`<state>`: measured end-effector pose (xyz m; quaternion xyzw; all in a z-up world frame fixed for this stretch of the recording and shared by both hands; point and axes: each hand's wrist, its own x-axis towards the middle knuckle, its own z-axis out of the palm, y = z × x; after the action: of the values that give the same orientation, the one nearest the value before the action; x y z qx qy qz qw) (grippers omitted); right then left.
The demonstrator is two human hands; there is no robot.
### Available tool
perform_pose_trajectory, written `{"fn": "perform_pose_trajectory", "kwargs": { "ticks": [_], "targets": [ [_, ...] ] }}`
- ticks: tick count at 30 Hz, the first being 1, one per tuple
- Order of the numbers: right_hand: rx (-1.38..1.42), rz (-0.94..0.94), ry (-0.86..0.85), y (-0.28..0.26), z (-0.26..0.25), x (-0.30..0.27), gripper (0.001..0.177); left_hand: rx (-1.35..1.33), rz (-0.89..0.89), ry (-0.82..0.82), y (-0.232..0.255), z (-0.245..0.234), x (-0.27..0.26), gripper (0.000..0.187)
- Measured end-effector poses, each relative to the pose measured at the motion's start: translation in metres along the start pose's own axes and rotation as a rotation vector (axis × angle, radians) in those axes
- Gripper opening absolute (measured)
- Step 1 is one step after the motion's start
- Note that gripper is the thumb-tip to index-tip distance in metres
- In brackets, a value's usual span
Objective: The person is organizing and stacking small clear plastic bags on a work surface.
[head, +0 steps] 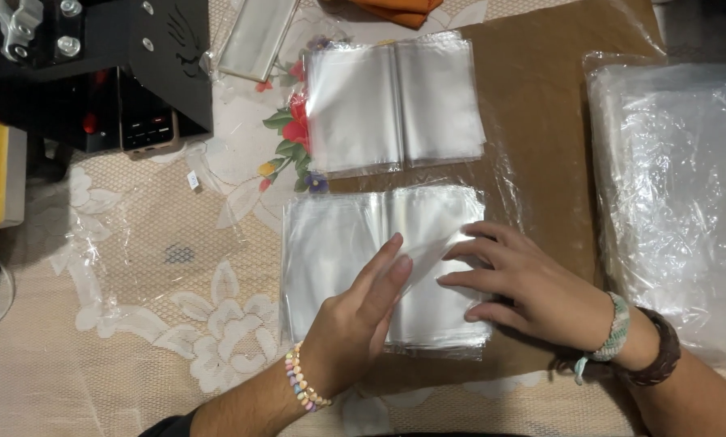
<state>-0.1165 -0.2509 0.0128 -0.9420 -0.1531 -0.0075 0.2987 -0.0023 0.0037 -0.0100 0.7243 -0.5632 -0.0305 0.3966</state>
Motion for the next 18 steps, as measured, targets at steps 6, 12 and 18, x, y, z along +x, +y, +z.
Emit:
{"fn": "perform_pose_trajectory", "kwargs": {
  "ticks": [6, 12, 18],
  "targets": [
    [0.093, 0.028, 0.108, 0.000, 0.005, 0.007, 0.025, 0.046, 0.076, -0.062, -0.001, 0.000, 0.003, 0.034],
    [0.065, -0.063, 0.254, 0.005, 0.016, 0.009, 0.016, 0.056, 0.111, -0.070, 0.004, -0.005, 0.007, 0.035],
    [0.139, -0.080, 0.301, 0.002, 0.016, 0.010, 0.018, 0.056, 0.134, -0.128, 0.012, -0.011, 0.011, 0.024]
  ]
}}
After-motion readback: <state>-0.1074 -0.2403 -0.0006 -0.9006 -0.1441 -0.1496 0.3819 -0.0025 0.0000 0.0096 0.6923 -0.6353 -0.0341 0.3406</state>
